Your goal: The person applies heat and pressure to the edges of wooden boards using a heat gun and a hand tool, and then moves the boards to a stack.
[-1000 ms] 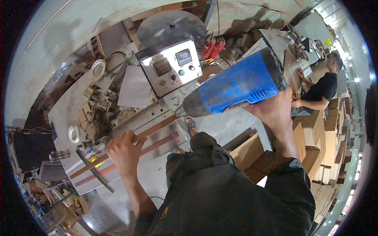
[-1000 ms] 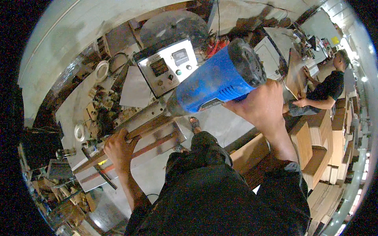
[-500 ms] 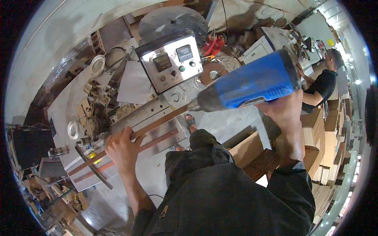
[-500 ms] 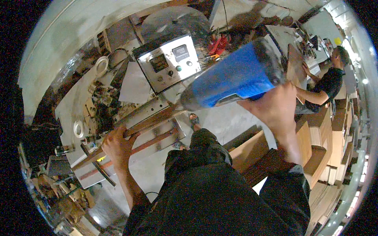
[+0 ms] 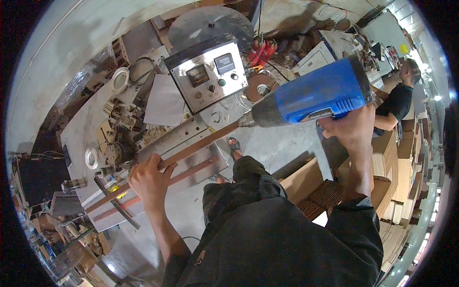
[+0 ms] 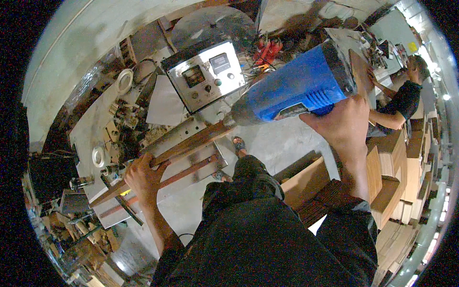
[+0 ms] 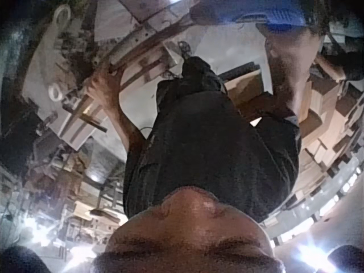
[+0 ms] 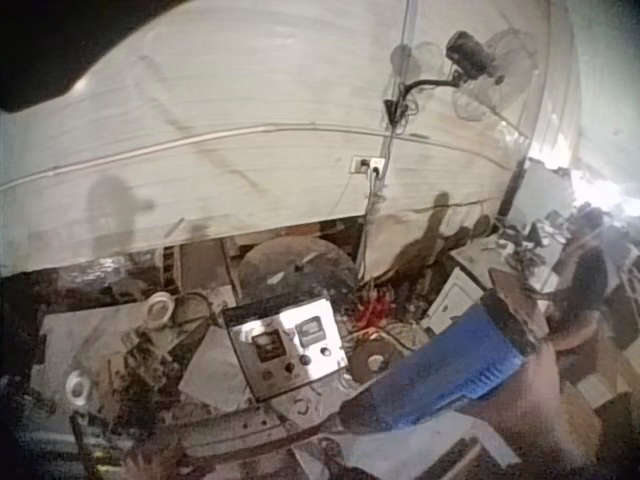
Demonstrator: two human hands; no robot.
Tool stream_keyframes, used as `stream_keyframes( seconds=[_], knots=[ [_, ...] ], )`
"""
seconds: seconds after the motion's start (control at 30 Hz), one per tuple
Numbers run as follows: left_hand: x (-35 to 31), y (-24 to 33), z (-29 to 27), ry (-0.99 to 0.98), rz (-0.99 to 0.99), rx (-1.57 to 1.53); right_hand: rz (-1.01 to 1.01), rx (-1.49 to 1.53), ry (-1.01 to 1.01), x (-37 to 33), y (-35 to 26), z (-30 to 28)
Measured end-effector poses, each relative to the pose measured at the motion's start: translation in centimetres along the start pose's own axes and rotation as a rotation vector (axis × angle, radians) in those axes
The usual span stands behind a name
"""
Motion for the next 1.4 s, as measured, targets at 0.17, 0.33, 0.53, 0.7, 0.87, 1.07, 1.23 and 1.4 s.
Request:
stream_keyframes(
  seconds=[0.17, 0.33, 0.53, 0.7, 0.87, 1.07, 1.23, 1.4],
  knots=[
    [0.0, -0.3, 0.3, -0.021, -0.035, -0.028, -0.058, -0.036, -0.018, 0.3, -0.2, 0.7],
    [0.3, -0.3, 0.6, -0.033, -0.036, 0.003, -0.163, 0.011, 0.053, 0.9, -2.8, 2.7],
    [0.4, -0.4, 0.5, -0.041, -0.033, 0.004, -0.137, 0.041, 0.051, 0.8, -1.5, 2.5],
    [0.4, -0.4, 0.6, -0.069, -0.071, 0.024, -0.034, 0.086, 0.088, 0.7, -0.6, 0.7],
    [0.5, -0.4, 0.9, -0.062, -0.076, 0.004, -0.075, 0.105, 0.046, 0.8, -0.3, 3.2],
    [-0.3, -1.1, 1.7, -0.175, -0.074, 0.116, -0.19, 0.12, -0.01, 2.5, -2.5, 4.8],
    [-0.8, -0.7, 1.4, -0.077, -0.084, 0.07, 0.046, 0.394, 0.026, 5.7, 3.5, 7.0],
    [0.6, 0.2, 0.8, -0.104, -0.071, 0.076, 0.37, 0.54, -0.001, 10.3, 13.5, 16.2]
  ],
)
Point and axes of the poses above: each hand's wrist, its own x-axis towards the middle knuckle, its own z-axis out of the palm, y = z × x, the point moved 3 cm from there along x, towards the middle knuckle, and after that the axes turned 4 degrees about -y, right-handed, at the moved point
